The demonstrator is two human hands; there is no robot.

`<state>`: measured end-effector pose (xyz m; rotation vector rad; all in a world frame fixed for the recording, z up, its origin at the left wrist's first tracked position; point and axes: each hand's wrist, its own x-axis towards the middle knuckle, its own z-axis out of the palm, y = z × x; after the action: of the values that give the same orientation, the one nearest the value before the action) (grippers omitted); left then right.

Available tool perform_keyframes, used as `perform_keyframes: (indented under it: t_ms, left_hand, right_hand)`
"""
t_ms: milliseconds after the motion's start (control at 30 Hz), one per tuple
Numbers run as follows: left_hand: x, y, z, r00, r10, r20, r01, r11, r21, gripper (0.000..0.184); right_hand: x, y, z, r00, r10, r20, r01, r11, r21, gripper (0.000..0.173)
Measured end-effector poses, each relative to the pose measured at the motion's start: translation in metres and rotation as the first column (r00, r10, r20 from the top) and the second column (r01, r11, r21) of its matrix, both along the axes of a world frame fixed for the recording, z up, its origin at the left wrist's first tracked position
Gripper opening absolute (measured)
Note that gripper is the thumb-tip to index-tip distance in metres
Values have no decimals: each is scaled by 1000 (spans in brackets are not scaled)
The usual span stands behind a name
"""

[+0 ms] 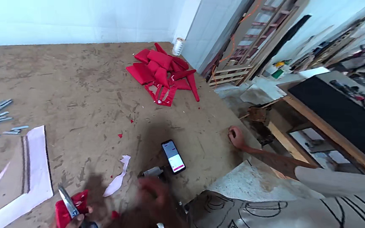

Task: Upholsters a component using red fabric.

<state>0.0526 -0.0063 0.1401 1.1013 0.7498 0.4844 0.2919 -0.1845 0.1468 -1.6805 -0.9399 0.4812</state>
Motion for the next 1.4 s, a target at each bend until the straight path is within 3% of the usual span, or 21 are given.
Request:
perform_keyframes:
  t_ms: [33,100,167,267,500,667,733,800,900,967,1000,1100,1167,1233,1267,1300,1333,1367,1400]
  left_hand:
    - [-3,2,-4,1000,24,5,-23,999,-26,44]
    - [-5,2,-9,999,50,9,-49,995,-83,42]
    - [-1,0,-12,999,44,3,-43,991,-127,39]
    - [5,-5,-15,1000,17,-1,-17,989,-147,40]
    - [16,-4,-8,1000,12,1,-12,997,-82,39]
    - [13,-2,-8,999,40,-31,-43,994,-101,37]
    - [11,-3,-8,995,73,-73,-80,992,-101,37]
    - [11,-4,-10,989,90,-115,-102,990,-98,39]
    - [14,-5,-10,991,65,-116,-74,994,-82,43]
    - [13,-6,-7,995,36,-92,-41,998,-52,42]
    - [10,-6,-4,997,17,-75,-20,999,-35,42]
    - [-2,-5,0,999,-18,-45,19,1000,19,40]
    - [-10,-3,-2,998,4,-55,-3,1000,19,41]
    - [-21,-2,-11,996,43,-73,-42,999,14,41]
    - [-26,-2,-14,995,61,-79,-61,998,7,40]
    - [-29,-1,-17,993,84,-81,-84,996,1,40]
    - [-29,-2,-19,991,101,-89,-102,995,-7,39]
    - [-28,-4,-20,988,115,-100,-117,993,-17,39]
    - [-26,-6,-19,986,122,-116,-126,992,-24,38]
  right_hand:
    - [31,-19,-13,976,-216,9,216,976,-31,30]
    - [90,-63,-53,837,-541,81,547,827,-132,44]
    - [133,-103,-96,741,-656,142,671,720,-174,64]
    - [152,-121,-128,758,-627,179,651,719,-243,80]
    - [157,-108,-138,769,-566,297,639,700,-319,80]
    - [138,-92,-97,747,-638,190,665,726,-178,66]
    - [104,-56,-63,827,-547,132,563,797,-220,51]
    - [61,-9,-38,952,-304,40,297,883,-363,42]
    - [10,61,-31,997,79,-10,-71,833,-548,64]
    - [-4,95,-46,972,229,60,-138,756,-640,73]
    - [-6,106,-57,957,278,88,-152,733,-663,67]
    - [-7,119,-79,886,456,82,-272,656,-705,25]
    - [-4,118,-74,772,633,-67,-473,500,-725,14]
    - [7,117,-59,652,706,-276,-668,364,-649,16]
    - [20,117,-46,662,679,-318,-701,410,-584,17]
    - [37,116,-24,749,607,-266,-639,554,-533,16]
    - [56,114,1,888,443,-123,-444,755,-482,17]
    - [76,111,28,977,197,77,-151,906,-395,18]
    - [98,113,48,964,-50,261,124,954,-274,24]
